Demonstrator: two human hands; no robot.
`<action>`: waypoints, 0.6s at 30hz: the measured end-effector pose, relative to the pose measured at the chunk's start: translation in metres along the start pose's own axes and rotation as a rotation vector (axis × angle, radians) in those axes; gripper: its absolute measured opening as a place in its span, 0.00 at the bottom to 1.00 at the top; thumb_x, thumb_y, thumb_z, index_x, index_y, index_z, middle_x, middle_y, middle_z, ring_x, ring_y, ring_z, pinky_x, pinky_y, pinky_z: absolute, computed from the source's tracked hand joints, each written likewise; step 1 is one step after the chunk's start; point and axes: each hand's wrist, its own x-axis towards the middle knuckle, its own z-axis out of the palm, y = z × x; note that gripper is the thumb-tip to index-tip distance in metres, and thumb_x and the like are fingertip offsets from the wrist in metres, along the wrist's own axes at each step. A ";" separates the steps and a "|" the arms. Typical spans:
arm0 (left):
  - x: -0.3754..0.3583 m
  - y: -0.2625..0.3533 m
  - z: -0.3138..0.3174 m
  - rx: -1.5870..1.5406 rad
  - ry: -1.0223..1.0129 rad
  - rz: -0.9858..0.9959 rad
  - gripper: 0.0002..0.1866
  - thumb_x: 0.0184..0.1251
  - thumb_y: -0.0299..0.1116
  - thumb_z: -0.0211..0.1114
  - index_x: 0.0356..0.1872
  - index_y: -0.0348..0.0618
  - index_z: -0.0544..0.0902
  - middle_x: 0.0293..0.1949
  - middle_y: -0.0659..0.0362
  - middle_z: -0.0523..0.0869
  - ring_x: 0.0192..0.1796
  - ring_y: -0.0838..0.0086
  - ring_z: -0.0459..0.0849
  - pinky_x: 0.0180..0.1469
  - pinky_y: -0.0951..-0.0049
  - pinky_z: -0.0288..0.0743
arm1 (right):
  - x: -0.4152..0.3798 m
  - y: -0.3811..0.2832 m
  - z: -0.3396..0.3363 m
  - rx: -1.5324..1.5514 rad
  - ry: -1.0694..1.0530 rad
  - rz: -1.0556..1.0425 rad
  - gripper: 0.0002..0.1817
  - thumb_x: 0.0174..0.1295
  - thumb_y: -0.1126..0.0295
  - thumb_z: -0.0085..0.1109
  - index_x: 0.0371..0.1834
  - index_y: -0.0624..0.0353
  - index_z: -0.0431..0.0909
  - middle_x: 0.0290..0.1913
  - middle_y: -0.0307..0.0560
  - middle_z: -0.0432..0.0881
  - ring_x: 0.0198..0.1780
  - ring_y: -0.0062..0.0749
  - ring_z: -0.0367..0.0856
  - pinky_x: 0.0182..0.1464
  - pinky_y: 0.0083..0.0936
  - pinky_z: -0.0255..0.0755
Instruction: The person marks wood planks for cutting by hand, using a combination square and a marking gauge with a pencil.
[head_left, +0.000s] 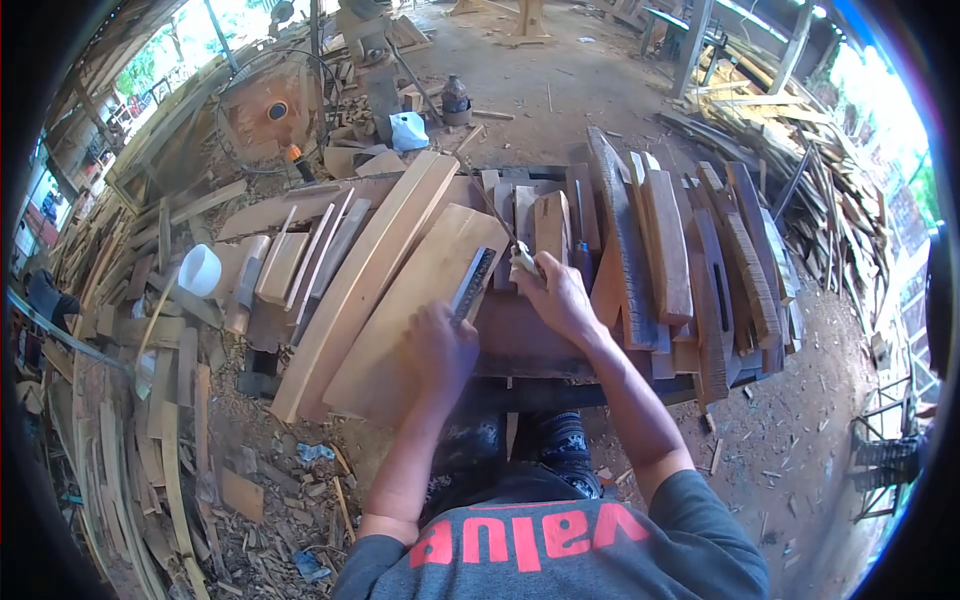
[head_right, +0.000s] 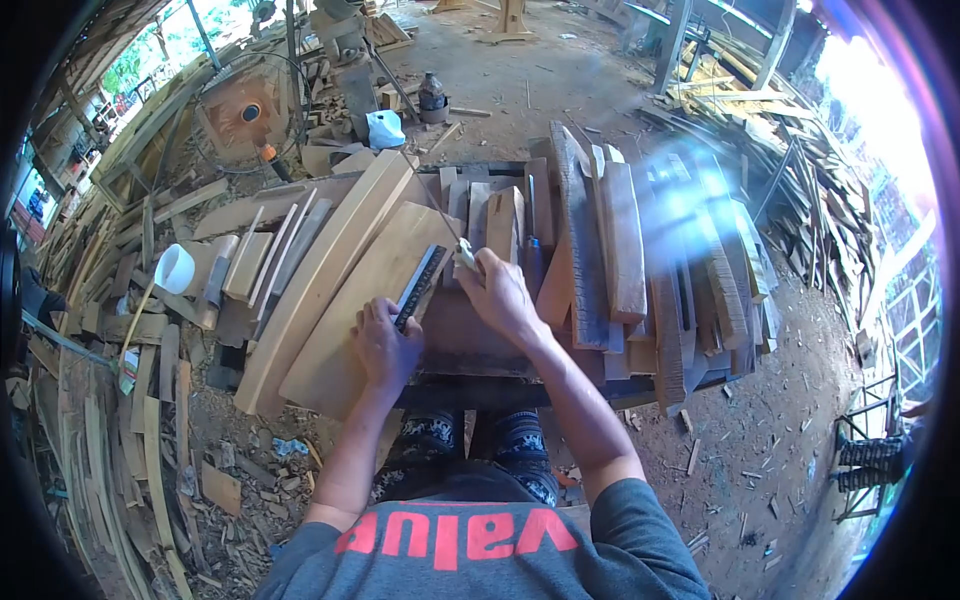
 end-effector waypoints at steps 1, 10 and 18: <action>0.001 -0.002 0.001 0.001 0.012 -0.001 0.16 0.51 0.33 0.67 0.40 0.46 0.73 0.38 0.56 0.79 0.47 0.58 0.79 0.50 0.53 0.69 | -0.005 -0.004 0.002 0.053 -0.005 0.013 0.16 0.67 0.64 0.63 0.38 0.67 0.73 0.31 0.68 0.81 0.39 0.69 0.81 0.41 0.50 0.73; 0.001 -0.005 0.004 -0.039 0.061 -0.047 0.14 0.49 0.33 0.67 0.37 0.44 0.76 0.35 0.51 0.80 0.44 0.53 0.80 0.47 0.49 0.70 | 0.093 0.029 0.075 -0.216 -0.037 -0.302 0.20 0.73 0.67 0.51 0.62 0.66 0.74 0.59 0.68 0.77 0.62 0.63 0.74 0.65 0.50 0.66; -0.007 -0.004 -0.001 -0.120 0.127 0.023 0.19 0.52 0.31 0.65 0.46 0.38 0.74 0.42 0.49 0.81 0.51 0.55 0.79 0.51 0.53 0.68 | 0.151 0.068 0.122 -0.337 -0.065 -0.295 0.15 0.74 0.61 0.49 0.48 0.64 0.73 0.46 0.66 0.79 0.50 0.63 0.77 0.54 0.56 0.68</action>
